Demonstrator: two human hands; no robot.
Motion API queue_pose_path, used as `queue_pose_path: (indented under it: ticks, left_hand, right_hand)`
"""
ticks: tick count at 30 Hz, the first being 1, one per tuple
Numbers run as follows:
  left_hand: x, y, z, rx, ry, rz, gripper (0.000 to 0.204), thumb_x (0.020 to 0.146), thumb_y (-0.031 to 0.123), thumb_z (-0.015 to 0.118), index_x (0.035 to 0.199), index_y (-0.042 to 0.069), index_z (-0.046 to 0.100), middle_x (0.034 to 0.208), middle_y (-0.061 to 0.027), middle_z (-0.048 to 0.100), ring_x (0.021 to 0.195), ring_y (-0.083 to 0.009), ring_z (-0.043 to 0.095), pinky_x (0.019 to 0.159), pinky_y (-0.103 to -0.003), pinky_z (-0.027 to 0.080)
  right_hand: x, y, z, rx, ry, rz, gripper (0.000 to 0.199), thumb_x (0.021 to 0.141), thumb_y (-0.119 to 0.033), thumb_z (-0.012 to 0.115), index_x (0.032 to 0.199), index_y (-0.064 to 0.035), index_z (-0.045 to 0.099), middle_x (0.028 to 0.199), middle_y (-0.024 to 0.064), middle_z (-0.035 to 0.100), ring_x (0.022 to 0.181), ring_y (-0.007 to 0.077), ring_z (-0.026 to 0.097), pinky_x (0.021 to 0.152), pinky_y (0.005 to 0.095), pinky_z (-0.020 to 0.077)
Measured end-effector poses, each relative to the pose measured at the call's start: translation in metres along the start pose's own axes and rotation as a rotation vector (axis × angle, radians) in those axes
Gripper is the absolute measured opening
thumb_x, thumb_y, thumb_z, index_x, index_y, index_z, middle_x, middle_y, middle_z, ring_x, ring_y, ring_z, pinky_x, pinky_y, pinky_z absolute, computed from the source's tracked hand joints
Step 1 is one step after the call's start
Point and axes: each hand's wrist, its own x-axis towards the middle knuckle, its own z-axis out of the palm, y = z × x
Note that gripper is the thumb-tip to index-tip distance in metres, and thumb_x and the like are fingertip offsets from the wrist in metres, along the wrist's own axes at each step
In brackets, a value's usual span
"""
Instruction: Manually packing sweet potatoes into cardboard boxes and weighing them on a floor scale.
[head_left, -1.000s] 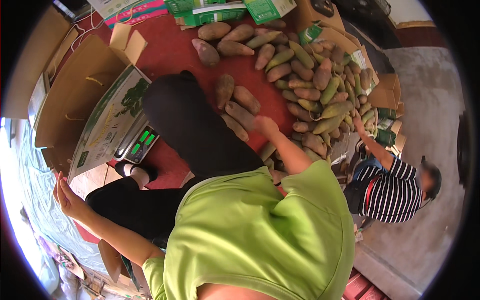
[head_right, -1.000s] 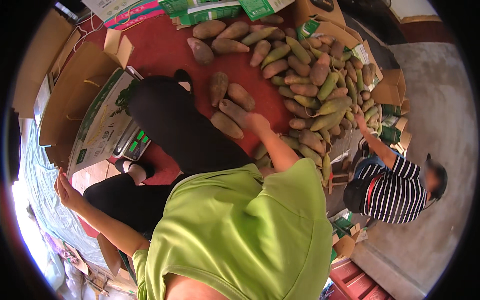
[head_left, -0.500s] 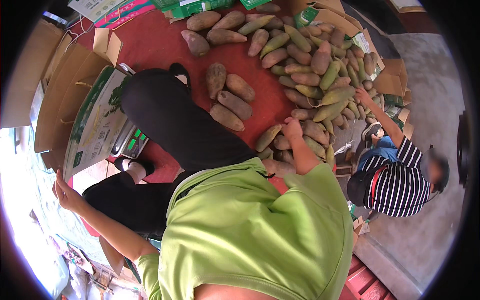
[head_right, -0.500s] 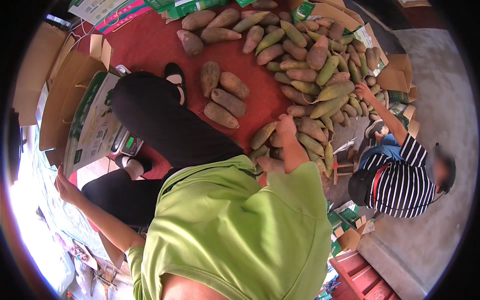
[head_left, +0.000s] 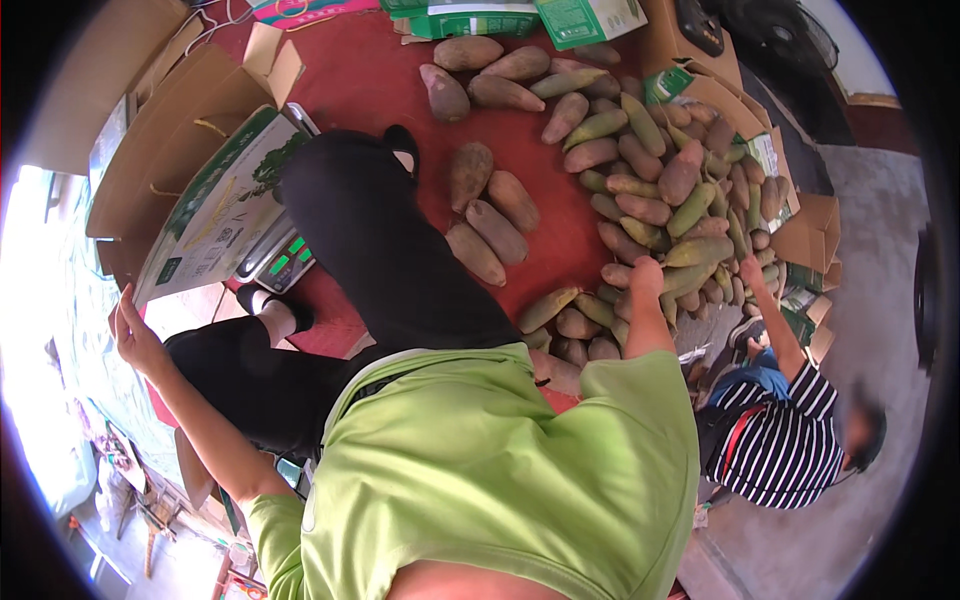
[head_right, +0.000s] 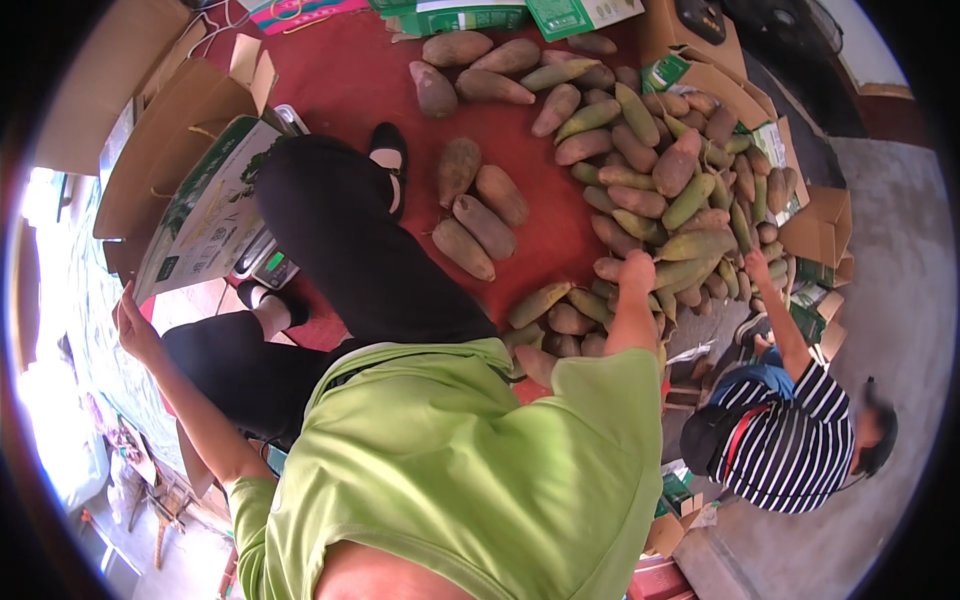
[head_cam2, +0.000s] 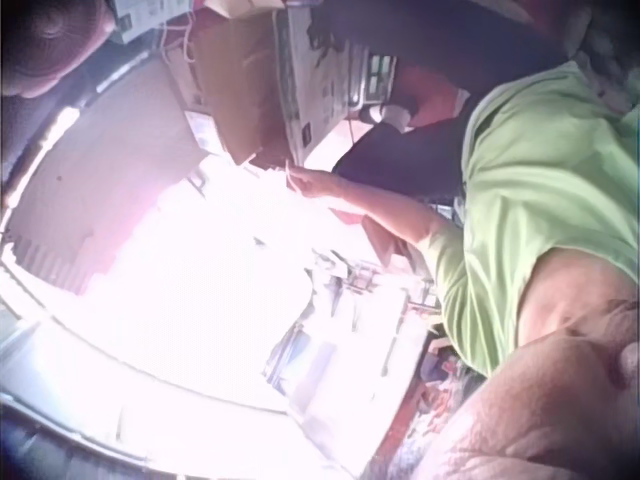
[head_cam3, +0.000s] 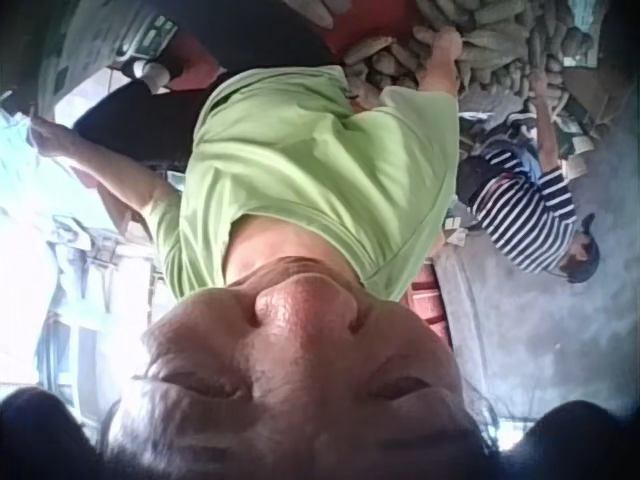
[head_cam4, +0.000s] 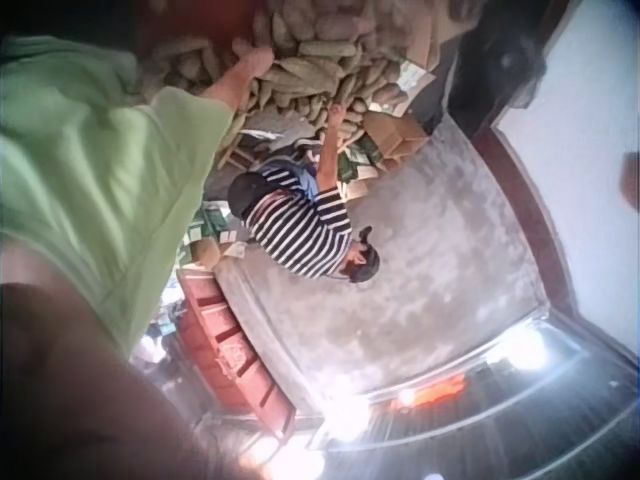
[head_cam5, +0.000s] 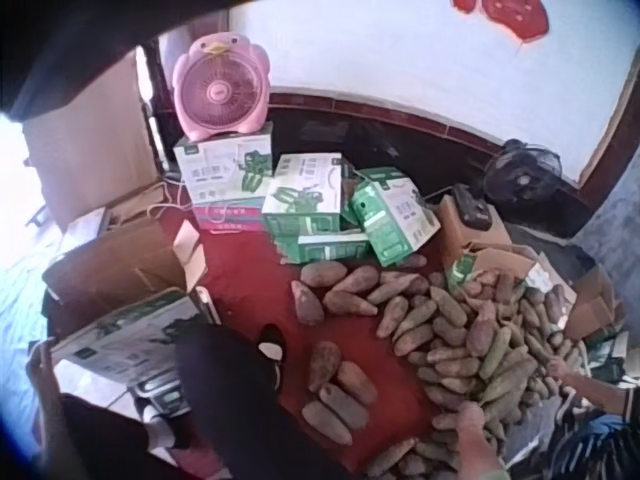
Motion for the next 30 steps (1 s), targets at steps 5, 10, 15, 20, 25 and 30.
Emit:
queue_pose_path:
  ticks: [5, 10, 15, 20, 25, 30]
  left_hand:
    - [-0.005, -0.002, -0.002, -0.086, 0.021, 0.033, 0.024, 0.094, 0.015, 0.050, 0.096, 0.002, 0.070, 0.096, -0.0076, 0.065, 0.093, -0.0172, 0.058, 0.085, -0.027, 0.043]
    - [-0.002, 0.016, 0.003, -0.131, 0.025, 0.043, 0.018, 0.090, 0.013, 0.056, 0.093, 0.004, 0.071, 0.088, -0.0054, 0.064, 0.089, -0.0152, 0.058, 0.081, -0.026, 0.043]
    - [-0.008, 0.023, -0.005, -0.137, 0.024, 0.005, 0.014, 0.086, 0.017, 0.062, 0.088, 0.007, 0.071, 0.085, -0.0042, 0.059, 0.082, -0.0151, 0.057, 0.075, -0.025, 0.043]
    - [-0.010, 0.025, -0.012, -0.155, -0.010, 0.030, 0.014, 0.083, 0.016, 0.065, 0.087, 0.003, 0.070, 0.080, -0.0043, 0.057, 0.076, -0.0142, 0.055, 0.070, -0.024, 0.042]
    - [-0.013, 0.025, -0.019, -0.198, -0.097, 0.025, 0.014, 0.083, 0.013, 0.064, 0.087, 0.000, 0.069, 0.079, -0.0050, 0.057, 0.073, -0.0133, 0.055, 0.066, -0.024, 0.041]
    - [-0.013, 0.026, -0.022, -0.208, -0.117, 0.069, 0.013, 0.081, 0.011, 0.066, 0.085, -0.001, 0.069, 0.077, -0.0056, 0.057, 0.069, -0.0142, 0.055, 0.062, -0.025, 0.042]
  right_hand:
    - [0.003, -0.031, -0.028, 0.212, 0.200, -0.015, 0.020, 0.081, -0.010, 0.048, 0.088, -0.0081, 0.067, 0.086, 0.0141, 0.066, 0.083, 0.0356, 0.063, 0.075, 0.0458, 0.0497]
    - [0.036, -0.023, -0.032, 0.439, 0.443, -0.114, 0.018, 0.085, -0.015, 0.048, 0.090, -0.0067, 0.064, 0.093, 0.0149, 0.065, 0.088, 0.0349, 0.060, 0.076, 0.0436, 0.0473]
    - [0.032, -0.072, -0.101, 0.827, 0.485, -0.036, 0.023, 0.090, -0.014, 0.044, 0.094, -0.0040, 0.064, 0.096, 0.0110, 0.063, 0.084, 0.0263, 0.058, 0.068, 0.0374, 0.0481]
    - [0.028, -0.089, -0.158, 1.152, 0.470, 0.071, 0.024, 0.092, -0.013, 0.042, 0.105, -0.0068, 0.061, 0.088, 0.0047, 0.058, 0.068, 0.0155, 0.052, 0.055, 0.0308, 0.0444]
    - [-0.014, -0.156, -0.208, 1.723, 0.196, -0.037, 0.027, 0.093, -0.011, 0.043, 0.115, -0.0002, 0.053, 0.060, -0.0053, 0.028, 0.052, 0.0069, 0.029, 0.050, 0.0252, 0.0333]
    - [-0.092, -0.272, -0.307, 1.772, 0.020, -0.707, 0.025, 0.094, -0.015, 0.047, 0.111, 0.0016, 0.052, 0.062, -0.0054, 0.026, 0.056, 0.0062, 0.027, 0.057, 0.0253, 0.0306]
